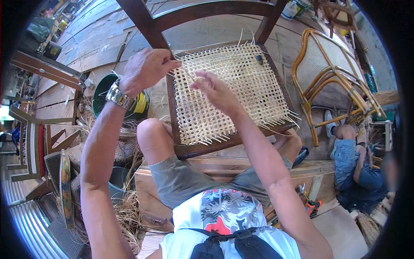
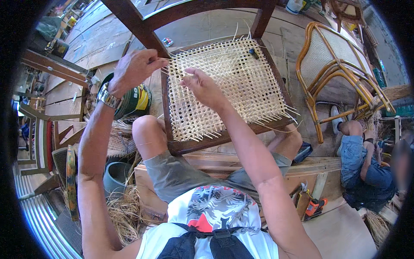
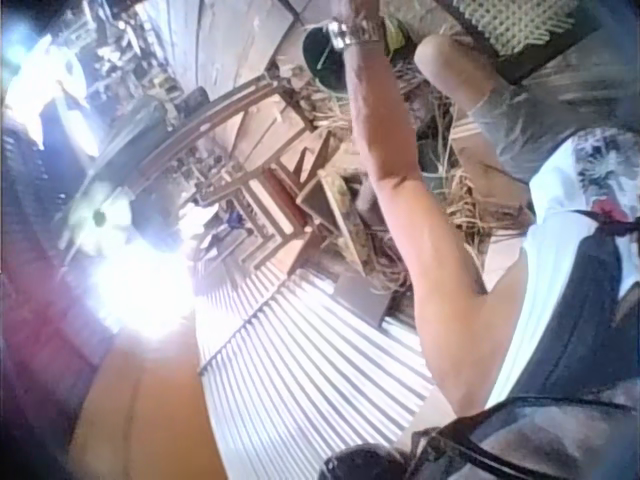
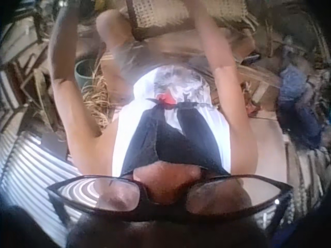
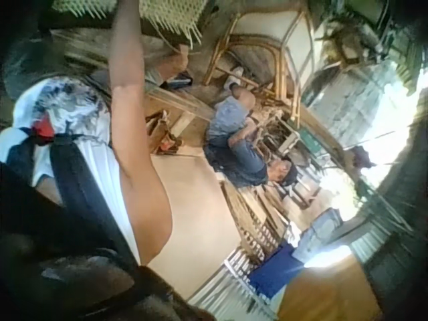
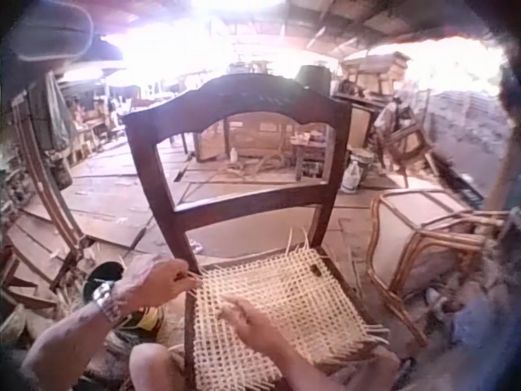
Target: Weaving a cane or wicker seat for a wooden chair frame.
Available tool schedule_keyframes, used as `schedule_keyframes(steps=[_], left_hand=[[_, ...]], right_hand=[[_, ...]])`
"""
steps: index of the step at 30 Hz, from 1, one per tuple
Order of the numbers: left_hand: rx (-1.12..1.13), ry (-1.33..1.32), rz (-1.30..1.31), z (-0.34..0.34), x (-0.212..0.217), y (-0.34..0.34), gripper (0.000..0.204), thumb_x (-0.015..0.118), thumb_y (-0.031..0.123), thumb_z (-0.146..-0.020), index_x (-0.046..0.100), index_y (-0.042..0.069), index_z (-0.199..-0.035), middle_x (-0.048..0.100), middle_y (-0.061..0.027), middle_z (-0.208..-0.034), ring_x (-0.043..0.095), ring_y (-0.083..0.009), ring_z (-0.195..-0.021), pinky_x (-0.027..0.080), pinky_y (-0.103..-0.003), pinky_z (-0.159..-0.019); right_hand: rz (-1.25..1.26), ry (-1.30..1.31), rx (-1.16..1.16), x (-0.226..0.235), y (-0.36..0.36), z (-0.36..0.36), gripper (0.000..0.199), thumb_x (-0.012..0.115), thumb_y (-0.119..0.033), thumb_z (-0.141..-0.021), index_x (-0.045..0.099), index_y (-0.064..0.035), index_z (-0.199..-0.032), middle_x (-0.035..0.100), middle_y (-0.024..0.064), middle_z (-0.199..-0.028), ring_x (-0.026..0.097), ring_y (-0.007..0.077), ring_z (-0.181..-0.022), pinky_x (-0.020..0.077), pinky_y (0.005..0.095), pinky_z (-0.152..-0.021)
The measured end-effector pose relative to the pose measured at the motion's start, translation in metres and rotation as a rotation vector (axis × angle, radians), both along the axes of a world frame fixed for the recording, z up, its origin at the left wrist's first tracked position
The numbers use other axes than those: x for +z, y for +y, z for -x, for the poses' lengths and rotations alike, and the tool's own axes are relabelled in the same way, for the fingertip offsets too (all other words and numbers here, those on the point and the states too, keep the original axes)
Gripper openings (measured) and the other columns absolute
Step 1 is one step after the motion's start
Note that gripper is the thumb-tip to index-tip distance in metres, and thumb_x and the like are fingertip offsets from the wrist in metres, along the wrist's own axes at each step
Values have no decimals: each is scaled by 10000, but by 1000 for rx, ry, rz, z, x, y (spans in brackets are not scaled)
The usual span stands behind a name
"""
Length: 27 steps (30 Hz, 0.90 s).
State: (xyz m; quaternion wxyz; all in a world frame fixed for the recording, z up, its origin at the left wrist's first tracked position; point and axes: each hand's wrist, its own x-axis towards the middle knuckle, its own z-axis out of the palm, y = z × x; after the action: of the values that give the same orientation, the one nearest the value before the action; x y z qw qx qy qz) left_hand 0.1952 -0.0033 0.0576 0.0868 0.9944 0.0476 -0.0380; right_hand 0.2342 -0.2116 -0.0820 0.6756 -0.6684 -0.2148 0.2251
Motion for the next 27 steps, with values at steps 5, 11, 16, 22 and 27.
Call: schedule_keyframes(steps=[5,11,16,22,27], left_hand=[[-79,-16,221,0,-64,-3,373,569,421,-961,701,74,-999,706,-194,-914,692,-367,-838,509,-515,-741],[-79,231,94,5,-110,-39,243,578,246,-924,715,51,-973,726,-189,-938,718,-366,-894,573,-480,-766],[-245,61,-106,-2,-122,-51,165,624,151,-828,748,41,-825,734,-176,-878,740,-319,-797,597,-436,-668],[-250,85,-68,0,-126,-63,193,666,197,-842,745,21,-850,730,-190,-870,736,-327,-818,600,-451,-717],[41,93,259,7,-157,-51,316,612,310,-942,744,36,-856,716,-227,-857,709,-390,-861,550,-468,-772]], right_hand=[[409,-198,-125,29,-16,-17,241,669,-290,-966,722,-56,-988,695,40,-804,653,153,-740,504,340,-665],[681,-516,-112,-11,-38,-17,220,693,-240,-879,724,-24,-858,715,173,-864,689,332,-792,542,438,-759],[614,-538,-210,-13,-36,-14,208,686,-226,-846,705,-20,-826,706,174,-853,690,335,-789,543,441,-764],[669,-653,-181,-9,-31,-12,203,663,-223,-863,687,-33,-796,688,149,-817,683,314,-783,544,437,-761],[791,-462,2,-18,-23,-15,216,667,-301,-898,716,-90,-887,699,99,-929,677,273,-884,527,435,-825]])
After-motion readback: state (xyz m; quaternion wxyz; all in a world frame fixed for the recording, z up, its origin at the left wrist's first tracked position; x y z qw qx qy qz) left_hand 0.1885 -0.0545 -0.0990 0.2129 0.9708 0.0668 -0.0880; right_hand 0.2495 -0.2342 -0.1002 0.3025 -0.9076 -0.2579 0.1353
